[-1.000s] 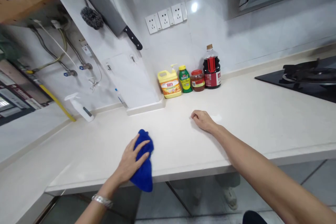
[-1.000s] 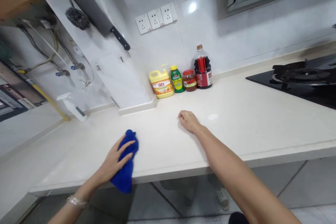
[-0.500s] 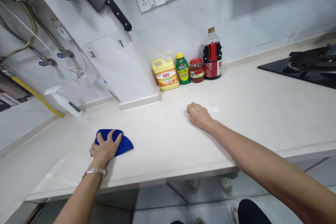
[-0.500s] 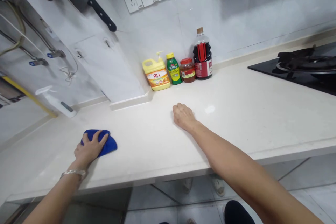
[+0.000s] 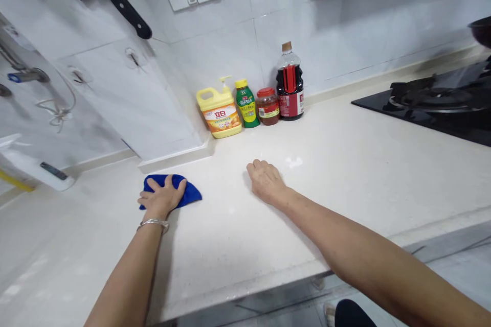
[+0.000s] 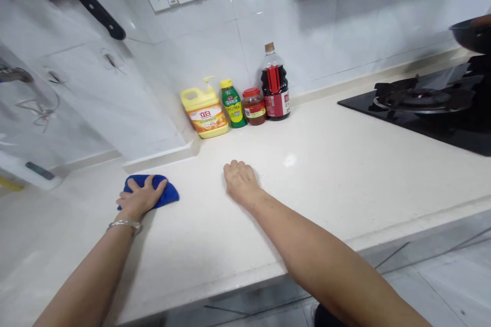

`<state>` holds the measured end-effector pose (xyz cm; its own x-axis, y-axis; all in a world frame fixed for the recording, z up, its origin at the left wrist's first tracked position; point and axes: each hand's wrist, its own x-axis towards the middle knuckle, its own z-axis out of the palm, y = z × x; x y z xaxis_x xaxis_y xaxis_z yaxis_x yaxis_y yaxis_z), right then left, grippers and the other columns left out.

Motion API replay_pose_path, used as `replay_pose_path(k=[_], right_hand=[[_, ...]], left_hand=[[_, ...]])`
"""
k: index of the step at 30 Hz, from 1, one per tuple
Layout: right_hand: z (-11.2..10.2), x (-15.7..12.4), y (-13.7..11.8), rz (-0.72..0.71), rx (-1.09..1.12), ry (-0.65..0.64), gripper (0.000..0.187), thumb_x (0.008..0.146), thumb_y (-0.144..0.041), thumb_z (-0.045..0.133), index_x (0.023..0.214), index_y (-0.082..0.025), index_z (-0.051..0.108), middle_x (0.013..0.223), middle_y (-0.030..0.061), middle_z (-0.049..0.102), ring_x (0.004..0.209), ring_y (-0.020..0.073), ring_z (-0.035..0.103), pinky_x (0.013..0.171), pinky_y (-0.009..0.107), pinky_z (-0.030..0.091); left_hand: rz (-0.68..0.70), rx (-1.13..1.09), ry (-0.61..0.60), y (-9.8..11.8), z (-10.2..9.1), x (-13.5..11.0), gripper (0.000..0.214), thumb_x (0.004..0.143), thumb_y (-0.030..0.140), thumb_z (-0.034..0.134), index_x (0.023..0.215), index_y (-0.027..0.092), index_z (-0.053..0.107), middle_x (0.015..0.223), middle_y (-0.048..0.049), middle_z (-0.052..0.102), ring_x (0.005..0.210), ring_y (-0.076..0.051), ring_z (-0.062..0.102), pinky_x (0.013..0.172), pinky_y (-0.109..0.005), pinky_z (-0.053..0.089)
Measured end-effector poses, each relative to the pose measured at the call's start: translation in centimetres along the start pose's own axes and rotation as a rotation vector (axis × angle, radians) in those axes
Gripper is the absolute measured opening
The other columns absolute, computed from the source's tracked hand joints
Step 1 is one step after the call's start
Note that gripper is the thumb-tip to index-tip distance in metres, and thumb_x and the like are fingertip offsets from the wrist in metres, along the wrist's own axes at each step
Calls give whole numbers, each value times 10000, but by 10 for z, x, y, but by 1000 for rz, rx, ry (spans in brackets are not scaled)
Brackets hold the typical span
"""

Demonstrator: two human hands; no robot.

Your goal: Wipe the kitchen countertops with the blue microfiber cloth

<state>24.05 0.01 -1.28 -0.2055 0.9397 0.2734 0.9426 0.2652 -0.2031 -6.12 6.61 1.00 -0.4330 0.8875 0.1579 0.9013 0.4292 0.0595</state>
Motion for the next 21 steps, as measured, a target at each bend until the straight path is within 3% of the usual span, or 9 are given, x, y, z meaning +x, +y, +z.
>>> replay_pose_path(k=[5, 9, 14, 21], right_hand=[[0, 1, 1, -6, -5, 2, 345, 894, -20, 428, 1173, -140, 592, 1189, 145, 601, 1083, 268, 578, 912, 384, 492], [-2, 2, 2, -11, -5, -16, 352, 894, -30, 440, 1192, -144, 589, 1203, 147, 600, 1098, 276, 583, 915, 393, 489], [-4, 3, 4, 13, 42, -43, 364, 924, -54, 426, 1235, -149, 589, 1236, 151, 614, 1157, 271, 584, 929, 369, 465], [-4, 7, 13, 65, 166, -29, 281, 978, -155, 423, 1153, -198, 639, 1214, 107, 673, 1135, 253, 622, 887, 339, 451]], left_hand=[[152, 17, -19, 60, 6, -9, 701, 943, 707, 304, 1531, 340, 403, 1654, -197, 117, 1393, -561, 321, 1151, -626, 258], [317, 19, -31, 87, 5, -31, 651, 973, 671, 340, 1544, 361, 383, 1674, -169, 88, 1445, -526, 273, 1187, -601, 245], [459, -7, -32, 99, 2, -72, 614, 987, 641, 395, 1541, 378, 394, 1682, -138, 105, 1485, -509, 225, 1228, -591, 210], [645, -89, -40, 100, 0, -126, 588, 976, 621, 492, 1517, 397, 436, 1691, -114, 96, 1505, -502, 191, 1251, -594, 197]])
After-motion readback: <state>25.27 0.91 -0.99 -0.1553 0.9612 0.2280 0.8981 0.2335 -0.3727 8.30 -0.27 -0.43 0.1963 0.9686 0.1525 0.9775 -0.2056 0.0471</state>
